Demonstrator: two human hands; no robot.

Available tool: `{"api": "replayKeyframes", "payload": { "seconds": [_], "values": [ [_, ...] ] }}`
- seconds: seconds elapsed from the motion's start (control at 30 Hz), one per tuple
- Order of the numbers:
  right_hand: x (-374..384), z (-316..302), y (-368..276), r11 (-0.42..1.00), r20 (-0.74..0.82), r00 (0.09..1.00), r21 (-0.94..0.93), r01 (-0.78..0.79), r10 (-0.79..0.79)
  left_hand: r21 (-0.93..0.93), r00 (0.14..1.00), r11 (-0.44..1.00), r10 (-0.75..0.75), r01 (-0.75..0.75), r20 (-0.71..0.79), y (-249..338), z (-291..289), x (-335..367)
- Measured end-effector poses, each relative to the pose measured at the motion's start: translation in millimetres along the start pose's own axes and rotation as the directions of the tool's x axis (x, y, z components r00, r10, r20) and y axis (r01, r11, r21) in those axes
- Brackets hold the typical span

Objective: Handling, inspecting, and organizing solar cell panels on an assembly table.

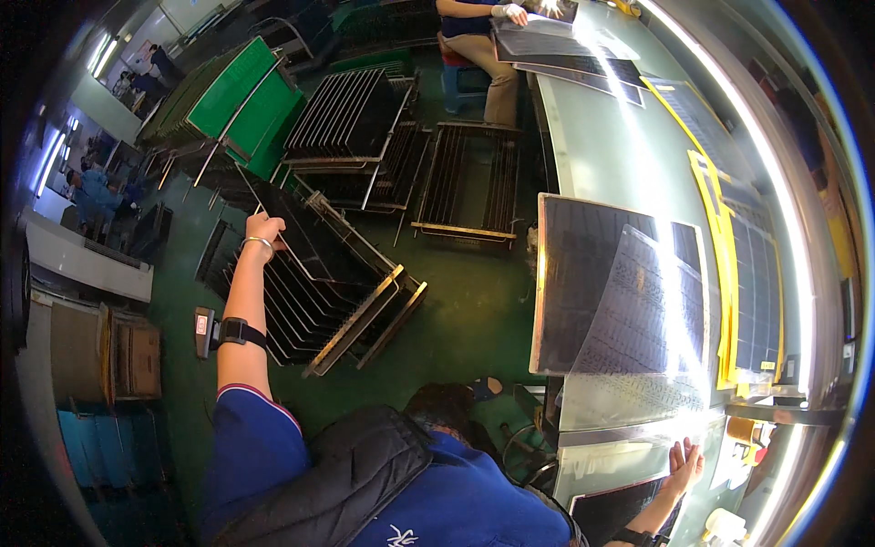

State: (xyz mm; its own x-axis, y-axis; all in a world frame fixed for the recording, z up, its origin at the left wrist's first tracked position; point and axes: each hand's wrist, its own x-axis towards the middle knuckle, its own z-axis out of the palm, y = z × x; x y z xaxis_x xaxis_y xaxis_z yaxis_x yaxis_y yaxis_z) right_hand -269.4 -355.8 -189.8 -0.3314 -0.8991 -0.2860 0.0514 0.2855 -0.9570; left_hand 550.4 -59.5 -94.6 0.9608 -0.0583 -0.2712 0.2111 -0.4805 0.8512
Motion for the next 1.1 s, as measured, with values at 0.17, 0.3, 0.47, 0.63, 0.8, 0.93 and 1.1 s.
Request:
{"api": "replayKeyframes", "payload": {
  "seconds": [0.17, 0.3, 0.47, 0.63, 0.8, 0.93, 1.1],
  "values": [
    [-6, 7, -3, 1.0, -0.014, 1.0, 0.011, 0.003, -0.003, 0.062, 0.999, 0.997, -0.033, 0.034, -0.017, -2, 5, 28],
    [-11, 13, -9, 1.0, -0.032, 0.999, 0.01, 0.01, -0.01, 0.04, 0.99, 0.989, -0.141, 0.141, 0.005, 0, 2, 48],
    [-13, 8, -8, 1.0, -0.038, 0.999, -0.007, 0.005, -0.005, -0.055, 0.911, 0.955, -0.259, 0.291, 0.32, -8, -2, 65],
    [-9, -7, -2, 1.0, -0.022, 1.0, -0.028, -0.008, 0.008, 0.366, 0.974, 0.93, 0.09, -0.007, -0.209, -1, 20, 63],
    [-29, -6, 22, 0.949, -0.018, 0.981, 0.258, -0.184, 0.196, -0.002, 0.481, 0.487, 0.864, -0.874, 0.148, 26, 146, -111],
    [-101, 0, 29, 0.904, 0.037, 0.994, 0.414, -0.109, 0.103, -0.47, -0.38, -0.003, 0.591, -0.883, 0.712, -11, 208, -348],
    [-263, -39, -36, 0.724, -0.144, 0.979, 0.69, -0.006, 0.145, -0.683, -0.715, -0.212, 0.237, -0.699, 0.658, -36, 206, -460]
  ]
}}
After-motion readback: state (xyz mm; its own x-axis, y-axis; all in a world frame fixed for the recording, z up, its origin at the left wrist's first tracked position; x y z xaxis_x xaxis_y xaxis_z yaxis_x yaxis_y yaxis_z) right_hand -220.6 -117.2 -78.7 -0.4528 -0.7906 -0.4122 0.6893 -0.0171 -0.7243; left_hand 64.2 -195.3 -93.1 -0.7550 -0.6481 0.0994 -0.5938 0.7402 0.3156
